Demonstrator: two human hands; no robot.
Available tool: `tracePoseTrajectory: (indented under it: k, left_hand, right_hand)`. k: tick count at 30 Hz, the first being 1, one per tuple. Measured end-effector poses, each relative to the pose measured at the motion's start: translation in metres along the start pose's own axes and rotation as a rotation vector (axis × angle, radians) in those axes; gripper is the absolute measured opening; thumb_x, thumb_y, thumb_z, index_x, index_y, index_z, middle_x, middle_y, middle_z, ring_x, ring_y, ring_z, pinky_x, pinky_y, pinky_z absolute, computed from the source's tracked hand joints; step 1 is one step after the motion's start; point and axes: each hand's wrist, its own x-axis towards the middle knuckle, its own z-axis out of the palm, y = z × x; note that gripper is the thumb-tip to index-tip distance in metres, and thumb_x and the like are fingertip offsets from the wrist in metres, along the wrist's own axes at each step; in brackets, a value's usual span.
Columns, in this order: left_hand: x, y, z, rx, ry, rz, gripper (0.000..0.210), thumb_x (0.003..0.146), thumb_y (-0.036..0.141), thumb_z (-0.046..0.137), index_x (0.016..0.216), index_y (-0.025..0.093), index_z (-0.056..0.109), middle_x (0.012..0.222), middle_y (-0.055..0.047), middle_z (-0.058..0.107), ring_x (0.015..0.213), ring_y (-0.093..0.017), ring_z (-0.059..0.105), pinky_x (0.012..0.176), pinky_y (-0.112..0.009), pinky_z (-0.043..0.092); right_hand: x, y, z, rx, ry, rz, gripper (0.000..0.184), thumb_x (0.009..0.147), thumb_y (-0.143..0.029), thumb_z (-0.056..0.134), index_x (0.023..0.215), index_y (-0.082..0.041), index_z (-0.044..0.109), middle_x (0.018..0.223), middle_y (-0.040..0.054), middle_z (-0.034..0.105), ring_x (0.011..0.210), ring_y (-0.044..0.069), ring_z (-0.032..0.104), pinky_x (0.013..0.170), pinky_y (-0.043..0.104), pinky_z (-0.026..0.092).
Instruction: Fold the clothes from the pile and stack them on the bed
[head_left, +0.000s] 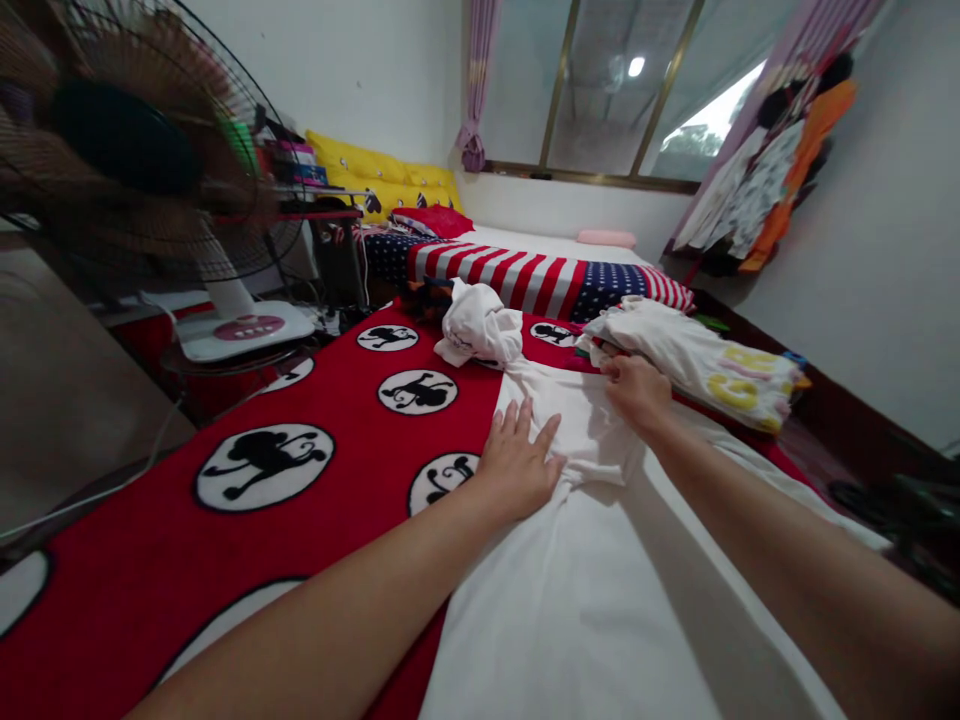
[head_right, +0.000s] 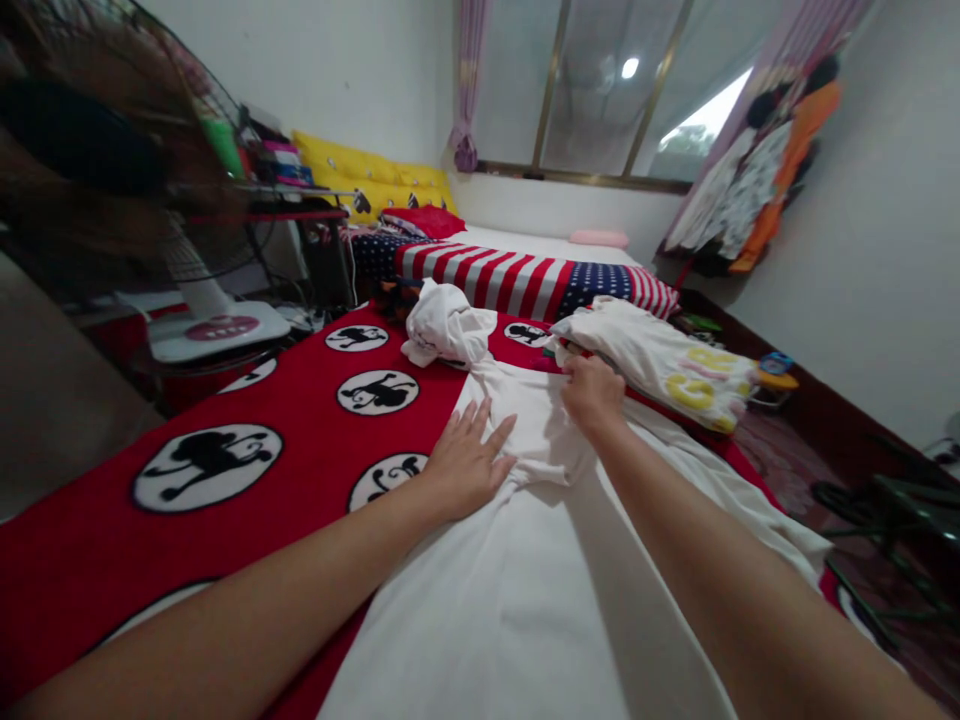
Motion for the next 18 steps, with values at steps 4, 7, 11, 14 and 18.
tracePoseTrajectory:
  k: [4,7,11,14,18]
  left_hand:
    - [0.000,0.001,0.000,0.006,0.007,0.000,0.061,0.094,0.051,0.038,0.150,0.027,0.030,0.158,-0.013,0.023,0.145,-0.036,0.016,0.116,-0.052,0.017]
    - [0.000,0.001,0.000,0.017,0.022,0.010,0.061,0.094,0.048,0.039,0.150,0.024,0.032,0.157,-0.016,0.026,0.145,-0.035,0.017,0.116,-0.052,0.018]
    - [-0.001,0.003,-0.002,0.002,0.012,-0.010,0.062,0.094,0.049,0.040,0.150,0.025,0.031,0.157,-0.015,0.024,0.145,-0.035,0.018,0.116,-0.052,0.017]
    - [-0.001,0.004,-0.004,-0.023,-0.008,-0.012,0.062,0.093,0.051,0.039,0.149,0.027,0.032,0.159,-0.013,0.021,0.146,-0.035,0.014,0.116,-0.053,0.016]
    - [-0.001,0.004,-0.004,-0.030,-0.015,-0.017,0.063,0.093,0.051,0.040,0.150,0.027,0.030,0.160,-0.012,0.019,0.147,-0.034,0.011,0.117,-0.054,0.013]
  right_hand:
    - [0.015,-0.055,0.013,0.207,-0.084,-0.111,0.035,0.080,-0.035,0.063,0.110,-0.018,0.069,0.098,0.0104,0.072,0.090,0.024,0.065,0.076,0.030,0.046]
    - [0.025,-0.082,0.032,0.383,-0.209,-0.117,0.042,0.072,-0.037,0.072,0.107,-0.015,0.070,0.089,0.0081,0.072,0.082,0.021,0.065,0.071,0.026,0.046]
    - [0.036,-0.081,0.049,0.451,-0.228,-0.059,0.010,0.068,-0.020,0.067,0.072,-0.013,0.073,0.057,0.0029,0.065,0.061,0.017,0.062,0.058,0.023,0.043]
    - [0.044,-0.069,0.054,0.487,-0.148,0.067,0.015,0.070,-0.016,0.058,0.062,-0.012,0.069,0.045,0.0037,0.057,0.054,0.018,0.060,0.052,0.024,0.042]
    - [0.050,-0.067,0.066,0.595,-0.103,0.152,0.019,0.075,-0.015,0.050,0.065,-0.013,0.066,0.049,0.0048,0.059,0.053,0.017,0.061,0.050,0.023,0.044]
